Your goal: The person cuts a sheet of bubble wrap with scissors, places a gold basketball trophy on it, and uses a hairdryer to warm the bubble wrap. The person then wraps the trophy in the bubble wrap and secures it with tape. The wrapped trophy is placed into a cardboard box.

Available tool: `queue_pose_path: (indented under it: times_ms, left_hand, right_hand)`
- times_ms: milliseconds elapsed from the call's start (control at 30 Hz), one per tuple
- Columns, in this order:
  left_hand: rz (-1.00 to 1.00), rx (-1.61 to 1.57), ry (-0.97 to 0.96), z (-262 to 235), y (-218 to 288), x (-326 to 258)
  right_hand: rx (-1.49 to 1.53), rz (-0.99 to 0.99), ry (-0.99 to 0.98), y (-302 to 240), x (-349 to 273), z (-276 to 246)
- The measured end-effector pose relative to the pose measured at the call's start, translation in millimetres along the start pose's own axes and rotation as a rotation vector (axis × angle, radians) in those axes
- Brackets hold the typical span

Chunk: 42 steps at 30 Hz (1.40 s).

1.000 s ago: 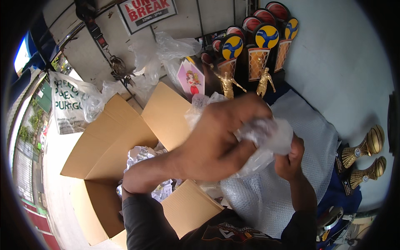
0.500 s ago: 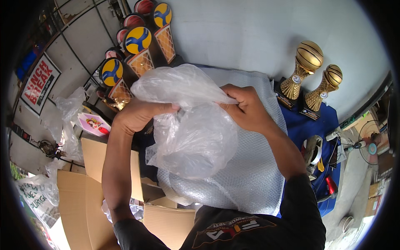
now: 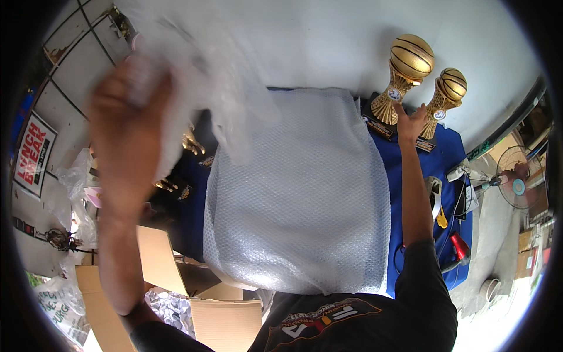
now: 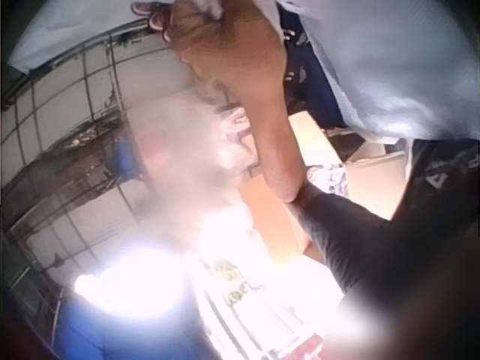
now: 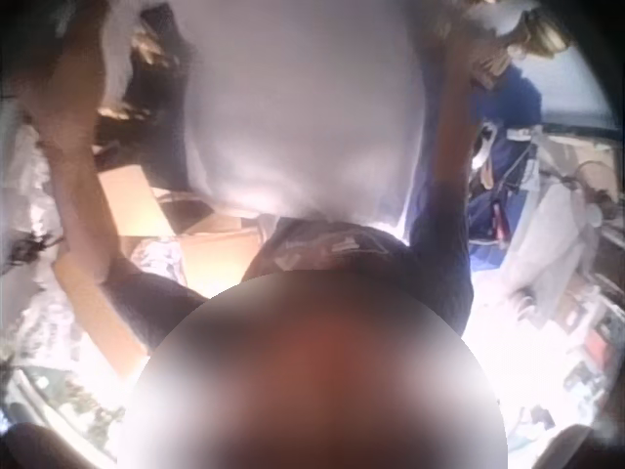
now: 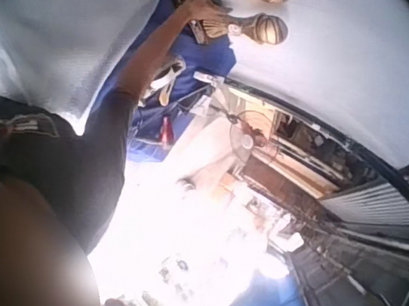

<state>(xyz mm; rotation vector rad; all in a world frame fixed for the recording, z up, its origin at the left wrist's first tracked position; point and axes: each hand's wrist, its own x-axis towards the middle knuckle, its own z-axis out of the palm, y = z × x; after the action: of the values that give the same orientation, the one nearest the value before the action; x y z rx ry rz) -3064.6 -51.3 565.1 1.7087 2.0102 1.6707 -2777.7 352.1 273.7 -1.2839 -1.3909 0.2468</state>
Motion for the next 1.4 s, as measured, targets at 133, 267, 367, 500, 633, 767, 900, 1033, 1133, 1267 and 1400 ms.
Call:
queue_pose_path:
  times_ms: [133, 267, 367, 500, 633, 767, 900, 1033, 1133, 1267, 1400]
  left_hand:
    - [-0.106, 0.247, -0.498, 58, -50, -58]
    - [-0.373, -0.142, -0.256, 79, -82, -57]
    - [-0.159, -0.058, -0.156, 86, -82, -46]
    - [0.037, 0.297, -0.069, 85, -74, -40]
    - [0.047, 0.321, -0.132, 100, -74, -24]
    - [0.044, 0.156, -0.229, 154, -82, -7]
    - [-0.124, -0.617, -0.501, 175, -106, -15]
    - [-0.144, -0.718, -0.396, 189, -131, -55]
    - [-0.225, -0.745, -0.396, 190, -152, -70]
    - [-0.268, -0.776, -0.418, 184, -171, -81]
    - [-0.256, -0.859, -0.331, 186, -176, -91]
  right_hand:
    - [0.147, 0.034, -0.294, 7, 43, 11]
    - [0.14, 0.063, -0.468, -4, 55, 12]
    - [0.125, 0.013, -0.478, -13, 55, 7]
    - [0.402, -0.063, -0.582, -44, 67, -9]
    - [0.541, -0.139, -0.9, -108, 68, -55]
    - [0.556, -0.177, -1.204, -180, 15, -81]
    - [0.489, -0.268, -1.457, -206, -45, -92]
    - [0.367, -0.178, -1.462, -202, -82, -95]
    - [0.196, -0.572, -1.174, -194, -94, -103]
    - [0.107, -0.385, -0.754, -133, -74, -185]
    - [-0.514, -0.115, 0.074, -14, -82, -304]
